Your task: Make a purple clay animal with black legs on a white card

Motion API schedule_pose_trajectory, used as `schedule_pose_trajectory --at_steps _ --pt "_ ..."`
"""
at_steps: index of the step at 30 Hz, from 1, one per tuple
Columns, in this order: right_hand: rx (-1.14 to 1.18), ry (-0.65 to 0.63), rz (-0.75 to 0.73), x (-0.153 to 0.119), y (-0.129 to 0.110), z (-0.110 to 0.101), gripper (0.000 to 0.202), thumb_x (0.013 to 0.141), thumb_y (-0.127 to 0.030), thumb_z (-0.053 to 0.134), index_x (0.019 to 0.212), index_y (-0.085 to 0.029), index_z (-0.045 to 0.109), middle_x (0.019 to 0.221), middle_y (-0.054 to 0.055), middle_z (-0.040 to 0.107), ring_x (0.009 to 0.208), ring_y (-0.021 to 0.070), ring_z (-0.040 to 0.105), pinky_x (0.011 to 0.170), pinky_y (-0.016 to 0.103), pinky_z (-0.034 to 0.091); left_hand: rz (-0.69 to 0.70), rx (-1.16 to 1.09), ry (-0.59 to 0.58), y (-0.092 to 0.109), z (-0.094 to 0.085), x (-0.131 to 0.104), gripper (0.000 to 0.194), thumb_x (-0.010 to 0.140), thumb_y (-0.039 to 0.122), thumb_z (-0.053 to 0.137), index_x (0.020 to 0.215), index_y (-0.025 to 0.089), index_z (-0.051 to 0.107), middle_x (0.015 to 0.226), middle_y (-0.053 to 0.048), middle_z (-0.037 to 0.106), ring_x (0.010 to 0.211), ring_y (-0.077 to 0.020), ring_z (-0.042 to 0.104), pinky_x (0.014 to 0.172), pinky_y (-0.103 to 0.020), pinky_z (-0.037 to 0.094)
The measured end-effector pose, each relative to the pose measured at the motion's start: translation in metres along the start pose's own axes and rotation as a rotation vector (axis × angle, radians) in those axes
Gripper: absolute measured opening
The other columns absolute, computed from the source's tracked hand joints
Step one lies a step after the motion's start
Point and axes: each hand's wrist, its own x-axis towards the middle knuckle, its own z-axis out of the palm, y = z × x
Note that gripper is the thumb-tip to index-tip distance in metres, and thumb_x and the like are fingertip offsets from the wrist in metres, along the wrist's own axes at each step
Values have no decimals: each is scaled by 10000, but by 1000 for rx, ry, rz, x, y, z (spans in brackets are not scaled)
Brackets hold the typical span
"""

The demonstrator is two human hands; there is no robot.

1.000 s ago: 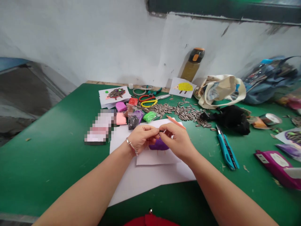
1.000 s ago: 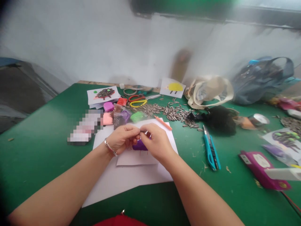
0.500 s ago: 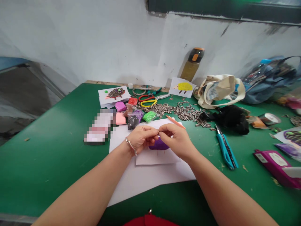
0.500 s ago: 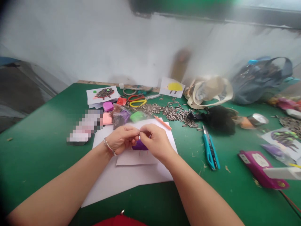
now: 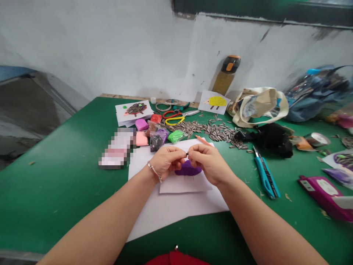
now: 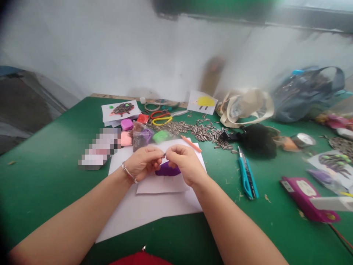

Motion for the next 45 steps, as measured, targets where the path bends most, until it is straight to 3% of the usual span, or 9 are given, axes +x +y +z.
schedule_pose_trajectory --at_steps 6,10,16,24,29,33,38,42,45 --pt "-176 27 -75 -1 -3 -2 118 760 -288 588 689 -194 597 566 -50 544 534 103 476 751 354 474 8 12 -50 -2 -3 0 320 625 404 820 665 135 653 621 -6 621 509 -71 523 513 -215 410" --pt "-297 14 -148 0 -2 -3 91 774 -244 562 738 -197 630 628 -34 603 564 112 504 791 376 485 23 16 -49 -1 -3 0 297 590 359 841 658 131 664 601 4 603 515 -65 507 510 -205 395" --pt "-532 31 -287 -1 1 -3 116 766 -166 520 686 -205 594 619 -43 579 536 104 469 729 350 491 23 55 -51 -2 -4 2 247 600 315 804 607 122 650 543 10 572 488 -63 486 489 -199 367" --pt "-619 69 -248 -4 7 2 97 744 -171 507 671 -209 558 593 -39 521 554 120 464 518 261 375 54 116 -37 -6 -3 4 194 627 270 730 562 135 606 479 24 531 445 -66 451 448 -201 303" --pt "-769 236 -430 2 10 -4 127 729 -142 502 625 -214 496 581 -49 462 566 120 437 789 347 466 76 74 60 -5 0 4 186 617 231 736 559 139 585 490 36 539 432 -52 447 444 -186 322" --pt "-566 206 -385 4 5 -9 149 812 -194 509 681 -224 574 552 -82 449 515 96 405 1068 409 326 30 16 76 -4 -1 3 220 627 295 783 648 135 633 555 23 593 454 -54 494 461 -181 369" --pt "-365 98 -298 2 -1 -8 205 860 -262 521 691 -231 634 506 -100 456 493 87 416 1161 401 154 21 -48 12 -4 -3 3 344 602 419 832 719 136 675 602 3 630 476 -64 528 466 -188 398" --pt "-312 118 -261 2 -1 -6 159 844 -269 552 788 -232 696 489 -99 489 511 95 462 1150 420 163 8 -63 9 -3 -2 3 325 563 359 865 703 133 677 610 0 637 488 -63 532 478 -187 407" --pt "-213 116 -183 1 -3 -4 130 814 -246 574 828 -213 699 502 -86 518 512 98 482 1067 446 302 -9 -68 -5 -2 -2 2 300 566 327 864 712 135 685 615 0 641 493 -61 537 485 -184 409"
